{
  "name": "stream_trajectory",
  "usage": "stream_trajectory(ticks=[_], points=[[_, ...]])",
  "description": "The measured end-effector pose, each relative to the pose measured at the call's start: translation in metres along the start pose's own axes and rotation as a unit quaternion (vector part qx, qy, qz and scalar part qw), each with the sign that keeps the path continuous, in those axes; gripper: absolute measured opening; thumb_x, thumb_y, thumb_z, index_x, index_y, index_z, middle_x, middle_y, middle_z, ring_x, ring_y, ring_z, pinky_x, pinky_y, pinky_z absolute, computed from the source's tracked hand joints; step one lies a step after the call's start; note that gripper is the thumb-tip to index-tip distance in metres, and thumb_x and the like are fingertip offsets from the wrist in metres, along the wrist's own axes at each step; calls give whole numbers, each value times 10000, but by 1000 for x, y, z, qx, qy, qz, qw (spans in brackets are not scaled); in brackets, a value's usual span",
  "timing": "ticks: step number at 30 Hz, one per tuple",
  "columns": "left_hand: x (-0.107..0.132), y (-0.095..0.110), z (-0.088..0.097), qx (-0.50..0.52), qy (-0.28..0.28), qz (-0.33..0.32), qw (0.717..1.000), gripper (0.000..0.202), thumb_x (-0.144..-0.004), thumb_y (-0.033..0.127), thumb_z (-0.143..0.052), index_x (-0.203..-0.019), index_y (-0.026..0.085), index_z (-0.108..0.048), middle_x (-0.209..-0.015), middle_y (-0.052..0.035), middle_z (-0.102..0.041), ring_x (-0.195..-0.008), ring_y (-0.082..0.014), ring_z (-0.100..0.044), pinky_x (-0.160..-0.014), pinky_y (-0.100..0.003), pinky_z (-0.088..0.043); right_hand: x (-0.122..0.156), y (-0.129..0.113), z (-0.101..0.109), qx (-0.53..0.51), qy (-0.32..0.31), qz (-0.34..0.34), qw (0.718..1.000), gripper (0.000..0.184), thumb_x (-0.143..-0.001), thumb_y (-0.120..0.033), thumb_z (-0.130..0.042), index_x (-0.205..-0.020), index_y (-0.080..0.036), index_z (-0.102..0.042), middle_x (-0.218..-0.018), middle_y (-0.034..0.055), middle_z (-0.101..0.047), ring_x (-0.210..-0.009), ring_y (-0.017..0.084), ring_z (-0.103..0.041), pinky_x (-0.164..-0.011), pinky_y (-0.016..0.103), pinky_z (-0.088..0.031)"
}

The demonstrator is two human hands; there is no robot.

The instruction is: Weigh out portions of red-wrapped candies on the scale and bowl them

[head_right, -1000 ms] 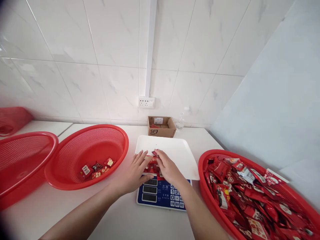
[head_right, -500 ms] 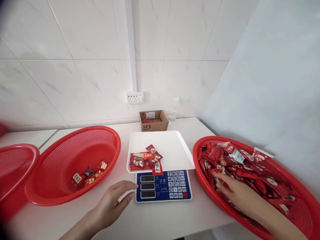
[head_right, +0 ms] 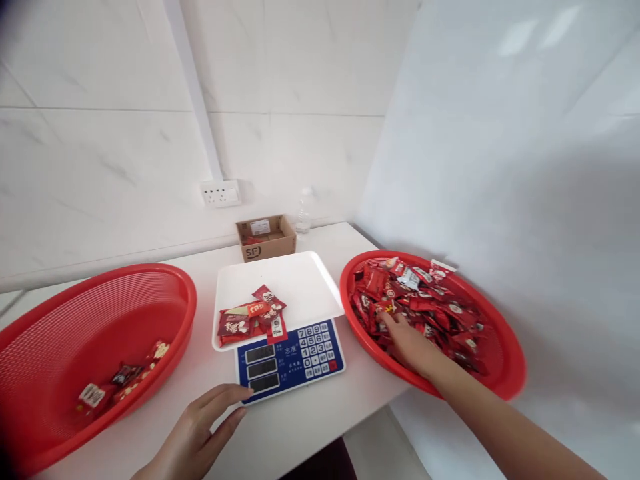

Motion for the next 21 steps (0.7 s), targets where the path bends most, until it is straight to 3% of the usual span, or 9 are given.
stream_trajectory(ticks=[3,6,9,13,17,21], points=[[-1,2,0,-7,4,-31,999,203,-903,259,-536,-1090,281,-612,-965,-22,-720,-853,-146,-703,-743,-185,-562,-2,-5,7,11,-42,-4,999,490,-624,-130,-528,-1099,-230,-587,-1044,92,-675,-858,251,-658,-754,340,-480],[-2,2,1,-14,9,-45,999,200,-906,275,-536,-1094,283,-606,-956,-23,-722,-842,-144,-706,-733,-179,-560,-8,5,37,4,15,-43,999,300,-707,-147,-467,-980,-221,-566,-842,63,-695,-807,237,-663,-730,328,-479],[-3,1,4,-22,13,-46,999,191,-916,301,-524,-1085,271,-608,-939,-32,-723,-824,-141,-709,-719,-172,-557,-10,13,62,2,54,-59,997,184,-757,-222,-456,-918,-230,-546,-830,51,-696,-754,224,-662,-693,321,-482],[-5,2,8,-25,24,-55,998,194,-923,317,-517,-1087,260,-604,-939,-31,-720,-827,-123,-706,-724,-150,-545,-6,9,75,4,51,-45,998,123,-762,-300,-464,-821,-242,-555,-805,26,-703,-718,214,-655,-648,310,-481],[-6,-2,3,-22,7,-44,999,200,-923,281,-519,-1107,263,-597,-961,-28,-715,-838,-115,-698,-730,-147,-541,0,-9,82,18,78,-30,996,124,-751,-285,-456,-805,-253,-563,-756,15,-696,-707,221,-647,-647,324,-480],[-4,-3,-1,-14,-15,-19,1000,195,-924,237,-499,-1090,246,-603,-984,-39,-708,-876,-130,-686,-778,-192,-542,-4,-50,77,-137,103,-9,985,177,-771,-338,-457,-877,-246,-565,-783,19,-671,-575,189,-626,-569,319,-509]])
Point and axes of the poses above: each hand's wrist, its own x-axis away from the middle knuckle, its own z-axis out of the back of the hand, y = z × x, the point moved 9 cm from there along -x, towards the middle knuckle
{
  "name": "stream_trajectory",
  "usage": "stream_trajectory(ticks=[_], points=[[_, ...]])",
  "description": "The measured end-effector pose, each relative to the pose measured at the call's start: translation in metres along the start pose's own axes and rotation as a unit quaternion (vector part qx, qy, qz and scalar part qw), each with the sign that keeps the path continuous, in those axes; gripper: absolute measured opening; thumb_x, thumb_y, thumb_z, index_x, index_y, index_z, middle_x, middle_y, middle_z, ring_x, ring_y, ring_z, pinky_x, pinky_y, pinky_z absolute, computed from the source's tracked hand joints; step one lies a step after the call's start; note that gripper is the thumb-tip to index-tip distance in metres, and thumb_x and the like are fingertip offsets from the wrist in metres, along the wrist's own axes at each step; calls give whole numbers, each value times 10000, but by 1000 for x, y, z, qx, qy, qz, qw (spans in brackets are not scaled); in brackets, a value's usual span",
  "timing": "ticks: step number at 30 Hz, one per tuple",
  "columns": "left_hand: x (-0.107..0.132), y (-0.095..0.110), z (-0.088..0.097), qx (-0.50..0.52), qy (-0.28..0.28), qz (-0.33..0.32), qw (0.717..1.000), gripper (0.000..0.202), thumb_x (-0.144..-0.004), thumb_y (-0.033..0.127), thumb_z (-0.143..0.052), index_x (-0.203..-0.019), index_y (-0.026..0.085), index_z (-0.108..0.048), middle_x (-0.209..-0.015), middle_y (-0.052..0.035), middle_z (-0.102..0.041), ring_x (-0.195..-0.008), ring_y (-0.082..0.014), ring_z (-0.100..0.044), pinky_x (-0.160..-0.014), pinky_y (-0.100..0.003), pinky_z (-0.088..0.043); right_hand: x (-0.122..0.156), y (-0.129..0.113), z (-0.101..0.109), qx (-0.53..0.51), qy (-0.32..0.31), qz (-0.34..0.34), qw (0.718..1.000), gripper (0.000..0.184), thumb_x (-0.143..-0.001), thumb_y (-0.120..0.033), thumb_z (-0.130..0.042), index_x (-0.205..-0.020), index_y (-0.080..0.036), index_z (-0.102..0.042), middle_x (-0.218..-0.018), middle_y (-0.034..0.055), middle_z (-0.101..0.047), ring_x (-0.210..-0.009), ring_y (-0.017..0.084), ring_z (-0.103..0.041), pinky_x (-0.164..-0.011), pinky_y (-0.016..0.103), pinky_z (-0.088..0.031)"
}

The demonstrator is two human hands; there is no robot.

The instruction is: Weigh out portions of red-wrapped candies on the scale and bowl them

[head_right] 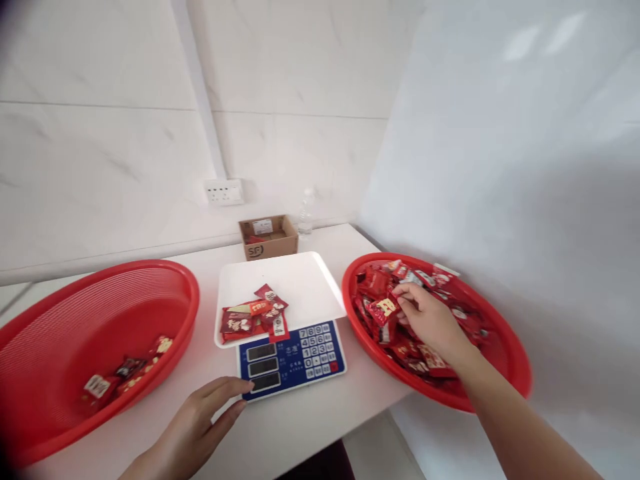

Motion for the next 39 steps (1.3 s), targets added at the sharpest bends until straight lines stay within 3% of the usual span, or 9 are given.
stream_trajectory(ticks=[4,9,12,15,19,25,31,39], points=[[2,4,-2,9,-31,28,999,216,-925,219,-481,-1103,240,-602,-990,-36,-708,-886,-142,-676,-783,-222,-542,-9,-69,-62,-121,-66,50,989,200,-778,-369,-496,-875,-233,-605,-891,36,-676,-738,199,-653,-670,320,-533],[9,9,7,-8,-24,45,999,228,-923,226,-495,-1125,250,-598,-1008,-29,-709,-888,-149,-673,-779,-234,-540,-16,-156,-161,-138,-172,118,968,147,-817,-235,-451,-872,-216,-587,-955,31,-680,-893,178,-634,-802,297,-485],[17,7,15,-17,-8,54,998,226,-920,220,-499,-1122,247,-596,-999,-29,-712,-880,-148,-676,-772,-228,-540,-21,-188,-201,-106,-198,141,964,185,-843,-169,-438,-941,-214,-589,-984,24,-678,-914,162,-621,-806,269,-452],[26,2,20,-33,5,59,998,221,-912,220,-509,-1111,245,-599,-982,-29,-719,-857,-150,-685,-755,-226,-545,-27,-205,-228,-69,-226,151,960,229,-849,-131,-442,-986,-211,-607,-898,17,-688,-819,163,-622,-726,258,-435],[31,-3,22,-49,6,65,997,218,-908,223,-509,-1103,246,-602,-978,-27,-723,-843,-155,-689,-740,-230,-552,-36,-214,-250,-21,-255,163,953,252,-848,-110,-444,-950,-196,-658,-873,23,-697,-792,163,-621,-691,245,-423],[27,-4,20,-43,4,60,997,228,-906,219,-503,-1108,239,-606,-974,-37,-726,-844,-165,-693,-745,-249,-557,-41,-214,-269,34,-292,201,935,325,-828,-72,-438,-903,-193,-731,-991,41,-713,-905,177,-630,-776,247,-436],[25,-6,16,-34,-6,62,997,230,-903,230,-506,-1104,235,-619,-972,-47,-727,-839,-171,-695,-741,-252,-559,-35,-217,-272,71,-293,265,916,379,-781,-32,-463,-950,-210,-752,-1057,58,-700,-999,201,-605,-883,266,-413],[25,-6,13,-18,-21,80,996,239,-906,224,-500,-1109,244,-623,-998,-50,-724,-868,-169,-689,-766,-250,-552,-27,-222,-269,57,-294,306,904,385,-829,-60,-422,-966,-217,-746,-1066,57,-687,-988,185,-595,-903,280,-420]])
Point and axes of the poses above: each hand's wrist, its own x-axis away from the middle knuckle, its own z-axis out of the back of the hand, y = z × x, the point moved 9 cm from there along -x, towards the middle knuckle
